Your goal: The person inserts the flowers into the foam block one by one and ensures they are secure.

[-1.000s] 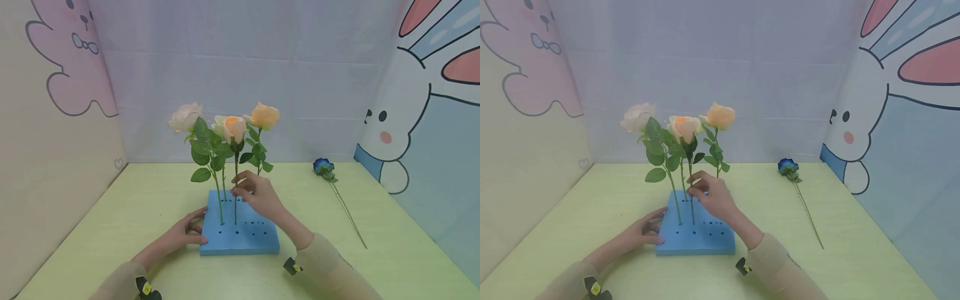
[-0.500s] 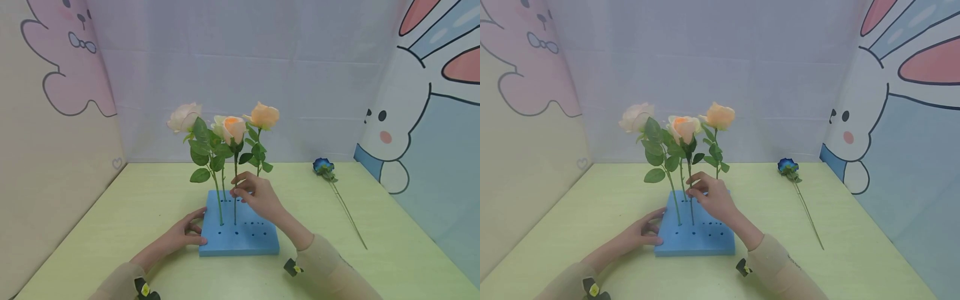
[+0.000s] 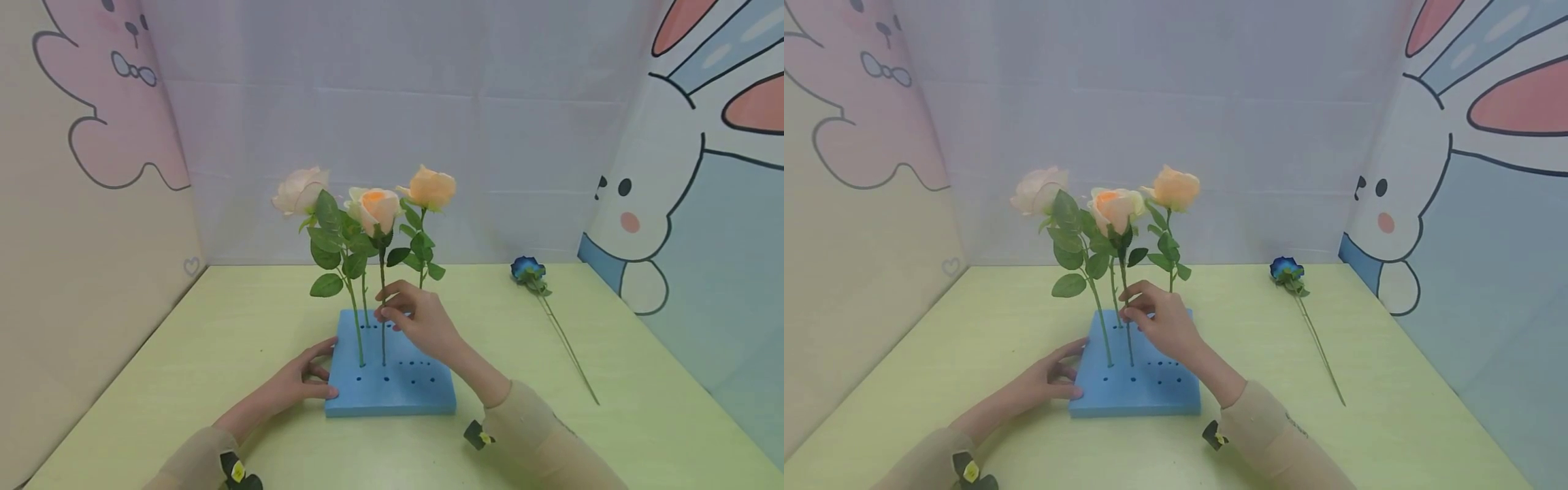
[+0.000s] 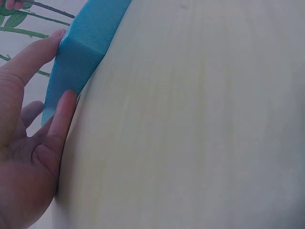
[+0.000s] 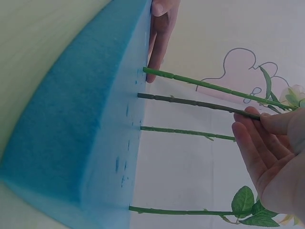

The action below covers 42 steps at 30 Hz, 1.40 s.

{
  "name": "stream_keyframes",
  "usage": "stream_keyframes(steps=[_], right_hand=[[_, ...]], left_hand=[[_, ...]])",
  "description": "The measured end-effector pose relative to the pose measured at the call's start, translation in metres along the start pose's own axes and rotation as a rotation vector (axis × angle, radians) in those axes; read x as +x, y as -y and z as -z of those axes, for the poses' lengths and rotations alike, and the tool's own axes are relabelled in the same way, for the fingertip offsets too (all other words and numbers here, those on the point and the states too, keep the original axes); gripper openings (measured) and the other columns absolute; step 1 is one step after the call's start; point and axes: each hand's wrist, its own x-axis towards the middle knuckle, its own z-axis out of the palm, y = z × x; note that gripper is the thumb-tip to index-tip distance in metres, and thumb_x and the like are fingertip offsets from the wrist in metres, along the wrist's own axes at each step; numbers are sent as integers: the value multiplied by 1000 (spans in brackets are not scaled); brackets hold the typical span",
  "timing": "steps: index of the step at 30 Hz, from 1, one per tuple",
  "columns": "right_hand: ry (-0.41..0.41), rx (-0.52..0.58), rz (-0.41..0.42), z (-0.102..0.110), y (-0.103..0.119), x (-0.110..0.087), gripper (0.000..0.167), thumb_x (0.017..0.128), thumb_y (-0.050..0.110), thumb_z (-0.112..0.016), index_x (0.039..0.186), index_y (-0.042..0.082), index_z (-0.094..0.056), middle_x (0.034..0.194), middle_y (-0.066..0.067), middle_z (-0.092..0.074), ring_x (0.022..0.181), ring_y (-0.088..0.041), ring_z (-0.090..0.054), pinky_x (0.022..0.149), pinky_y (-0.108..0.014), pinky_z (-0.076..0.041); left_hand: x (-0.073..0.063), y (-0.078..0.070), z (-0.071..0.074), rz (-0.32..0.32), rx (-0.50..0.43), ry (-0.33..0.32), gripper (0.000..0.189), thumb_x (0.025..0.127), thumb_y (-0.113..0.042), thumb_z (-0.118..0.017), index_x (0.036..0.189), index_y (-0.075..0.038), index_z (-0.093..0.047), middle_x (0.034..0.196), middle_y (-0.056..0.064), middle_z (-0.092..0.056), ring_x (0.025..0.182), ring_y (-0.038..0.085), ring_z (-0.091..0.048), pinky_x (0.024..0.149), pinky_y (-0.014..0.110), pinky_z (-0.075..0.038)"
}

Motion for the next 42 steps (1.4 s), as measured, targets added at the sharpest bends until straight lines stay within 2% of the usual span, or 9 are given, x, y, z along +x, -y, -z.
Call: stream_keyframes(steps=[6, 11, 14, 18, 25, 34, 42], right_hand=[[-1, -5, -1, -2, -3, 1, 15, 96, 6, -62, 110, 8, -62, 96, -11, -76, 87, -31, -74, 67, -31, -59], [-4, -6, -6, -3, -5, 2, 14, 96, 7, -62, 110, 8, -63, 95, -11, -77, 86, -26, -74, 67, -32, -60], [-8, 4, -7, -4, -7, 2, 14, 96, 8, -63, 109, 8, -63, 96, -12, -77, 85, -24, -74, 67, -34, -60], [-12, 32, -3, -6, -8, 1, 13, 95, 8, -63, 109, 7, -63, 96, -15, -76, 85, -28, -74, 67, -40, -60], [-16, 25, 10, -7, -10, -1, 11, 95, 8, -63, 106, 9, -63, 94, -13, -76, 83, -26, -74, 66, -36, -60], [-9, 37, 6, -7, -11, -2, 11, 95, 6, -63, 106, 7, -63, 95, -14, -75, 79, -23, -73, 65, -35, -59], [10, 44, 0, -7, -12, -3, 12, 95, 5, -62, 107, 2, -62, 95, -15, -75, 83, -28, -73, 64, -38, -59]], left_hand=[[0, 0, 0, 5, 10, -4, 94, 83, -30, -80, 158, -17, -24, 157, 20, -33, 110, 22, -58, 90, 35, -48], [1, 0, 1, -3, 17, -7, 95, 83, -30, -80, 158, -17, -24, 157, 20, -33, 109, 22, -58, 89, 33, -49], [1, 0, 1, -11, 18, -8, 95, 83, -30, -80, 158, -16, -24, 157, 20, -33, 109, 22, -57, 88, 30, -49], [1, 1, 1, -16, 17, -2, 94, 83, -29, -80, 158, -16, -24, 157, 21, -33, 109, 22, -57, 87, 28, -50], [2, 2, 2, 1, 9, 8, 94, 83, -30, -80, 158, -16, -24, 157, 20, -33, 109, 22, -57, 89, 33, -49], [2, 2, 1, 1, 13, 0, 94, 83, -30, -80, 158, -16, -24, 157, 20, -33, 109, 22, -58, 88, 32, -49], [3, 2, 1, 0, 20, -3, 94, 83, -30, -80, 158, -17, -24, 157, 20, -33, 109, 21, -57, 89, 34, -49]])
